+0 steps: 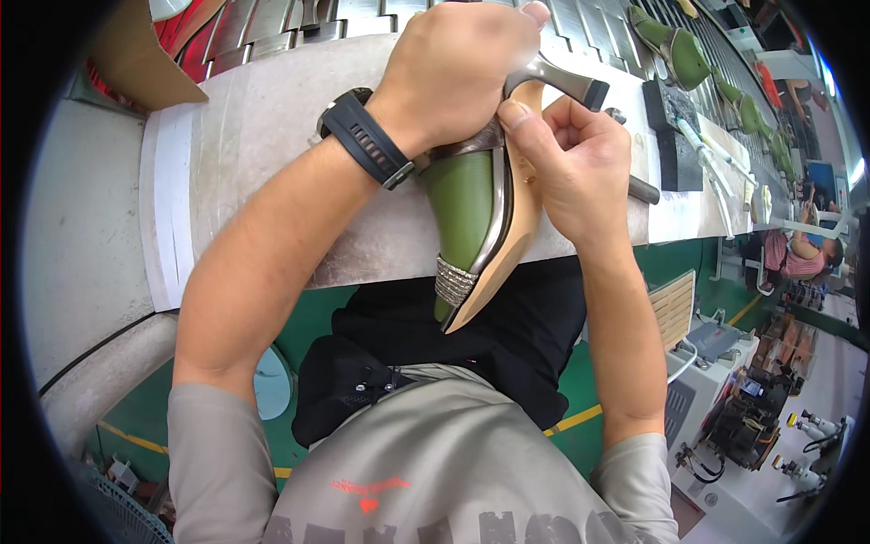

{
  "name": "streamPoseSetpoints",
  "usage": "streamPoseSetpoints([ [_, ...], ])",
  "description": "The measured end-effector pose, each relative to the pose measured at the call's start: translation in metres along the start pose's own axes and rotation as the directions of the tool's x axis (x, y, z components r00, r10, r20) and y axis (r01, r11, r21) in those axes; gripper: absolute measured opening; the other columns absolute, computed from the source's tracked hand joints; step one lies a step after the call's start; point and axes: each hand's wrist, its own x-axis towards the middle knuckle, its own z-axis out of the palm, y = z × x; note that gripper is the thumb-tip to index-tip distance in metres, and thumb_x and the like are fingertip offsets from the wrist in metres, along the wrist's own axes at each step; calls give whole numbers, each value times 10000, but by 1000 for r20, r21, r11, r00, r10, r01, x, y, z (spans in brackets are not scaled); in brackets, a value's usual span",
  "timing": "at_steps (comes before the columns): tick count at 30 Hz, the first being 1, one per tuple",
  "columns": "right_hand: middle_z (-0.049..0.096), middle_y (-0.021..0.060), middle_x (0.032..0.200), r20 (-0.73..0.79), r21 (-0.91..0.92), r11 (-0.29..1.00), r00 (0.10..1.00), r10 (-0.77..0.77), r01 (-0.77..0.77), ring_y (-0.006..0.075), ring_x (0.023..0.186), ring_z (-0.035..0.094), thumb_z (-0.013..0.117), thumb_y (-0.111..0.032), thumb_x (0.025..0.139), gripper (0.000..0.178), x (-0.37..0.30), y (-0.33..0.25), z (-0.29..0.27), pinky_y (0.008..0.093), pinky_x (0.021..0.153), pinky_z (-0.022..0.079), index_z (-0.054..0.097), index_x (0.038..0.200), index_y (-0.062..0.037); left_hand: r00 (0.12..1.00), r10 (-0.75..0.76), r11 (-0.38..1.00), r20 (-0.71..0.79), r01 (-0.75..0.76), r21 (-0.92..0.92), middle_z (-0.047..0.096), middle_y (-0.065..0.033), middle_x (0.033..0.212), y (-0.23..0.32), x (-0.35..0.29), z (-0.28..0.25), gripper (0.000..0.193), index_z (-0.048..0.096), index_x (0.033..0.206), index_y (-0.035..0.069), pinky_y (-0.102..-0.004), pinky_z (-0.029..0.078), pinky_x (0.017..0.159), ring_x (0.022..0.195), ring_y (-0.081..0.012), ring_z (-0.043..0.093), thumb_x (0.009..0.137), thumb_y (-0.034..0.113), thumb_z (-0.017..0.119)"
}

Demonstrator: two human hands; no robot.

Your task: The person attaches soles to lasted high-heeled shoes by taking shoes and outsoles from a conveyor line, aligning and pressing the soles onto the shoes by hand, and tapping along the edges with a hammer.

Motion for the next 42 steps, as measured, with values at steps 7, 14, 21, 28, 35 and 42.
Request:
streamPoseSetpoints([
  [7, 770, 96, 1035, 386, 217, 964, 921, 57, -151, 124, 959, 701, 766, -296, 1012, 490, -12, 7, -22, 309, 910, 552, 646, 1306, 77, 1000, -20, 999, 0, 20, 29, 639, -92, 682, -3, -1, -4, 414, 728, 946, -46, -327, 475, 624, 658, -129, 574, 1108, 294, 554],
  [14, 768, 96, 994, 429, 256, 941, 898, 95, -222, 98, 868, 694, 778, -296, 1001, 458, -5, 9, -16, 282, 791, 569, 676, 1221, 93, 998, -51, 998, -36, 52, 29, 632, -111, 657, 0, -2, 2, 408, 724, 930, -45, -338, 473, 608, 635, -146, 575, 1100, 287, 560],
  [21, 760, 85, 838, 182, 107, 988, 979, 88, -109, 99, 724, 680, 786, -308, 977, 431, -18, -3, -2, 296, 648, 563, 718, 1082, 104, 998, -29, 997, -49, 32, 75, 653, -152, 682, 2, 2, 4, 388, 725, 931, -55, -344, 483, 616, 630, -178, 589, 1084, 280, 603],
  [28, 745, 169, 782, 138, -184, 983, 990, 29, -3, 202, 652, 703, 781, -481, 939, 562, 17, -17, -5, 359, 643, 571, 747, 1001, 76, 977, 10, 996, -211, 10, 93, 711, -53, 909, -13, -9, -36, 422, 738, 1101, -6, -271, 518, 788, 869, -114, 642, 1093, 398, 618],
  [35, 764, 159, 1136, 261, -432, 709, 830, -493, 557, 369, 1097, 687, 882, -384, 803, 544, -13, -24, -23, 458, 964, 529, 749, 1168, -3, 977, 180, 835, 116, -214, 507, 596, -123, 1229, 38, -129, -62, 763, 632, 1308, 15, -390, 559, 990, 1105, -264, 661, 697, 268, 1011],
  [42, 740, 64, 1214, 347, -417, 516, 656, -670, 748, 289, 1104, 660, 906, -402, 706, 645, -18, -14, -20, 447, 968, 482, 741, 1237, -76, 924, 278, 762, 263, -378, 526, 651, -234, 1437, 33, -130, -58, 753, 646, 1400, 22, -442, 545, 1060, 1252, -380, 679, 777, 314, 952],
])
